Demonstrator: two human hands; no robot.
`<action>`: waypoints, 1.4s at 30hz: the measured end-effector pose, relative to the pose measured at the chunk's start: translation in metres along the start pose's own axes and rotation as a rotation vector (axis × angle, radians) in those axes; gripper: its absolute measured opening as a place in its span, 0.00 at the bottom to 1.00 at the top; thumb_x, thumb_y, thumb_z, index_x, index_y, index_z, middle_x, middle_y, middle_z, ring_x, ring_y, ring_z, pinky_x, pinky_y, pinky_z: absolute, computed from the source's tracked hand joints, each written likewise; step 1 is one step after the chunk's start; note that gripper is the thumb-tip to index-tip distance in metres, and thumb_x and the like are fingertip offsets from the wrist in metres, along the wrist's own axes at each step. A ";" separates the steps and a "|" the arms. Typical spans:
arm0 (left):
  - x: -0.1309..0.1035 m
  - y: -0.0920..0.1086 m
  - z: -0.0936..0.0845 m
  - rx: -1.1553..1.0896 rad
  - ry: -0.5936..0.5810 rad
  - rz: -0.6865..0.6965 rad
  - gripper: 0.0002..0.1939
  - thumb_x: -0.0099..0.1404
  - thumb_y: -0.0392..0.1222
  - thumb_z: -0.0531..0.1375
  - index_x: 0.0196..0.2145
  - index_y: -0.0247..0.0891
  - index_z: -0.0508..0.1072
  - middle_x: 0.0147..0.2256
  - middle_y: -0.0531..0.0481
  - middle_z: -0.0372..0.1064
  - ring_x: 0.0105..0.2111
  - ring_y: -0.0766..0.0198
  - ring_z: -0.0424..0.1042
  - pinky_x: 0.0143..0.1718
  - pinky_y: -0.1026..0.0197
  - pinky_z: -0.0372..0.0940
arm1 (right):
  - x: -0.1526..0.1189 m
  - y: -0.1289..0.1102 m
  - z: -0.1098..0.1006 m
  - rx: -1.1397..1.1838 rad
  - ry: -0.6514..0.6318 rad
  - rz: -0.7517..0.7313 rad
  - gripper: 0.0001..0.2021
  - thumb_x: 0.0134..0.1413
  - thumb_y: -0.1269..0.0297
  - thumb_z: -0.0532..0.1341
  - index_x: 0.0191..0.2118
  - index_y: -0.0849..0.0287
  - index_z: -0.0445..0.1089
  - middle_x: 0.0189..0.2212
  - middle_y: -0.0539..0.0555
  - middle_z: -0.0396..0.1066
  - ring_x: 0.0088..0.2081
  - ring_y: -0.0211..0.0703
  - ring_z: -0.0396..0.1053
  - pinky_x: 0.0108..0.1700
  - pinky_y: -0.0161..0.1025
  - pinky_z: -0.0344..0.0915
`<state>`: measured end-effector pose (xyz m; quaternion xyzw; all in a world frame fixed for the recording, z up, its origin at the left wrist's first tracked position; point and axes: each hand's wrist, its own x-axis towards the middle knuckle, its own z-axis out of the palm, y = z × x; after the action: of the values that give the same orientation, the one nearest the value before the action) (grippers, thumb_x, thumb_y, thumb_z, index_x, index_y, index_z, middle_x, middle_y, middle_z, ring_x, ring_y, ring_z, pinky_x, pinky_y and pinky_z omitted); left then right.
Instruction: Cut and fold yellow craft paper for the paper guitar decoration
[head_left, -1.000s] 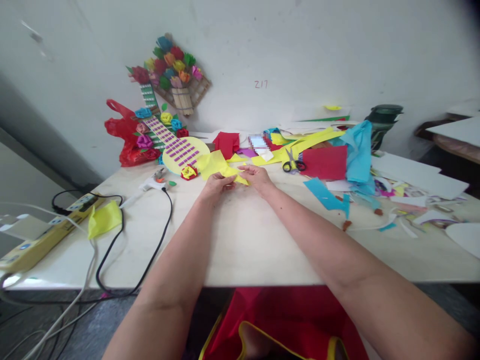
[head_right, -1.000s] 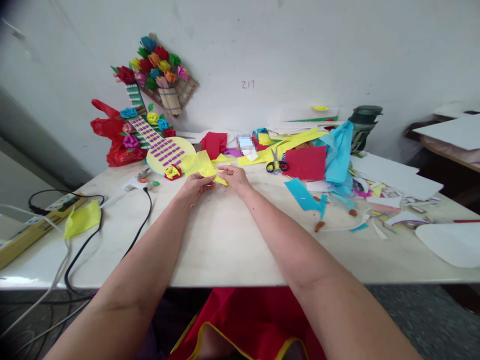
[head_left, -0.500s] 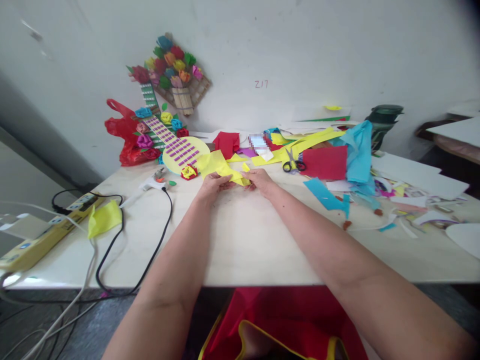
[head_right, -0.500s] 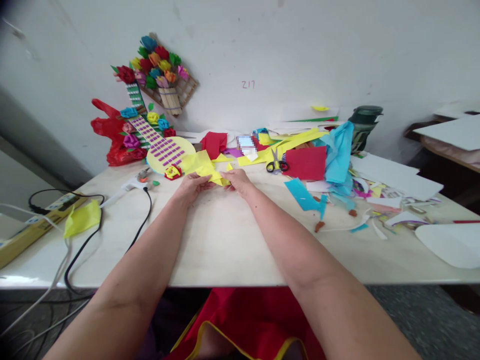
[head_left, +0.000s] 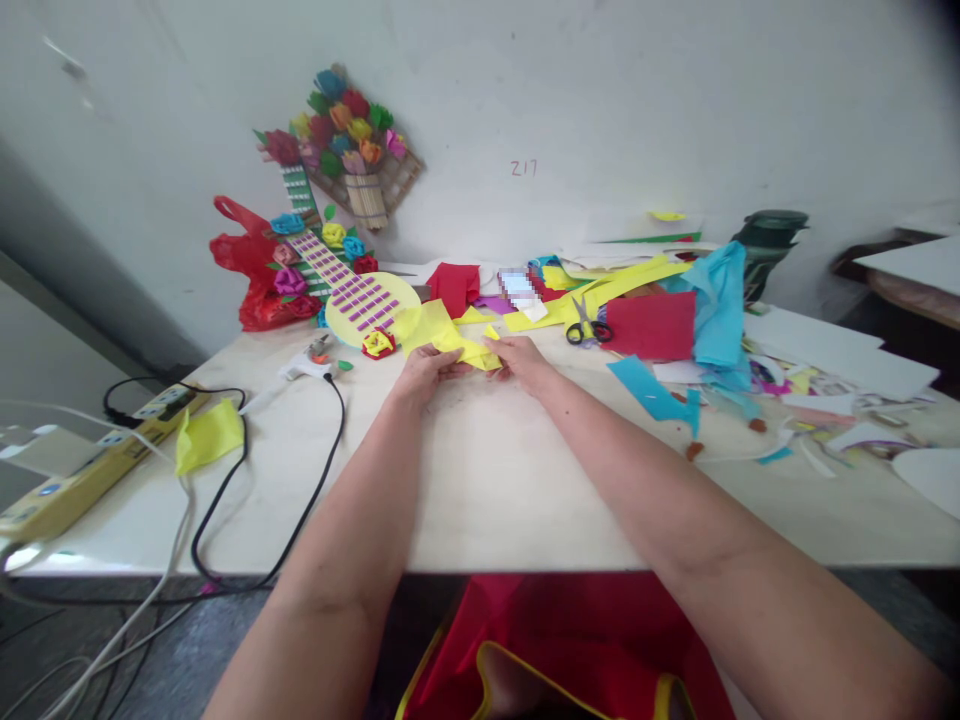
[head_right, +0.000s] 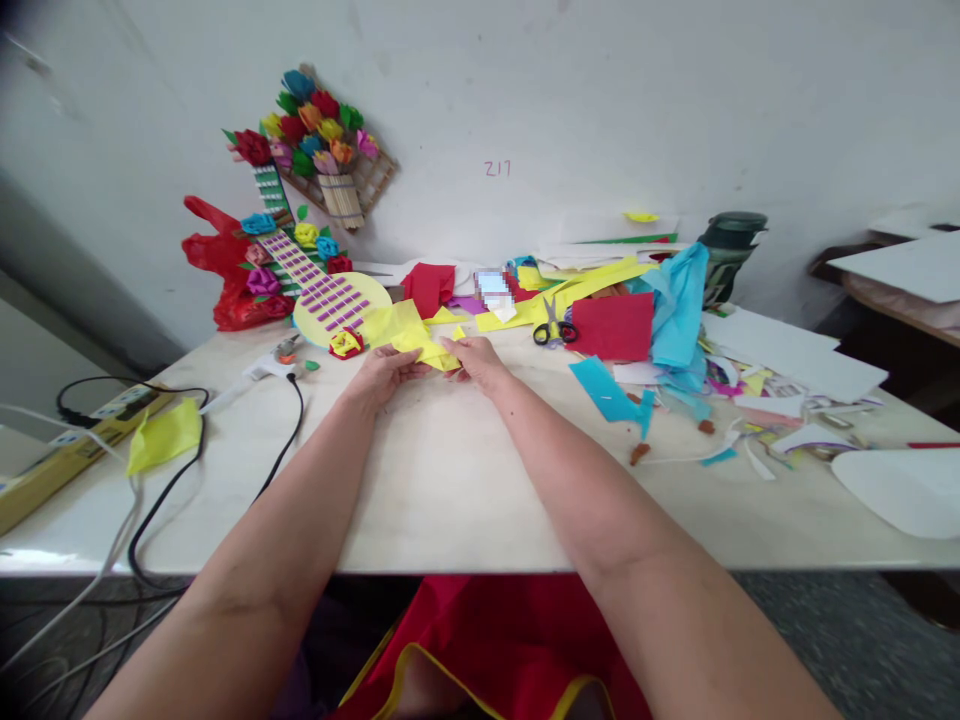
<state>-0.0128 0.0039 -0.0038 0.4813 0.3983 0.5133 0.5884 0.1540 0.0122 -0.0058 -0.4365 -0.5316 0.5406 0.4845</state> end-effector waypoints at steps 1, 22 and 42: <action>0.000 0.000 -0.001 -0.008 0.005 -0.002 0.12 0.45 0.35 0.65 0.29 0.29 0.70 0.24 0.45 0.72 0.24 0.62 0.72 0.27 0.64 0.67 | 0.000 0.000 -0.001 0.029 -0.023 -0.001 0.13 0.43 0.57 0.60 0.26 0.64 0.67 0.18 0.52 0.69 0.16 0.36 0.66 0.13 0.29 0.55; 0.004 -0.004 -0.004 -0.003 0.018 0.046 0.15 0.46 0.38 0.64 0.33 0.28 0.71 0.26 0.44 0.72 0.26 0.63 0.72 0.29 0.63 0.67 | 0.001 0.002 0.000 0.062 -0.054 -0.080 0.13 0.42 0.74 0.56 0.38 0.65 0.70 0.23 0.53 0.72 0.19 0.36 0.68 0.17 0.30 0.60; -0.008 0.003 0.010 0.310 -0.301 0.016 0.15 0.45 0.41 0.64 0.32 0.31 0.73 0.29 0.43 0.72 0.22 0.63 0.70 0.25 0.63 0.64 | -0.002 0.001 0.002 0.044 -0.148 -0.116 0.12 0.35 0.57 0.63 0.26 0.62 0.71 0.20 0.49 0.69 0.23 0.35 0.63 0.28 0.34 0.60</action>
<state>-0.0056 -0.0052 0.0013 0.6404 0.3764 0.3730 0.5560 0.1526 0.0095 -0.0066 -0.3531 -0.5783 0.5541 0.4836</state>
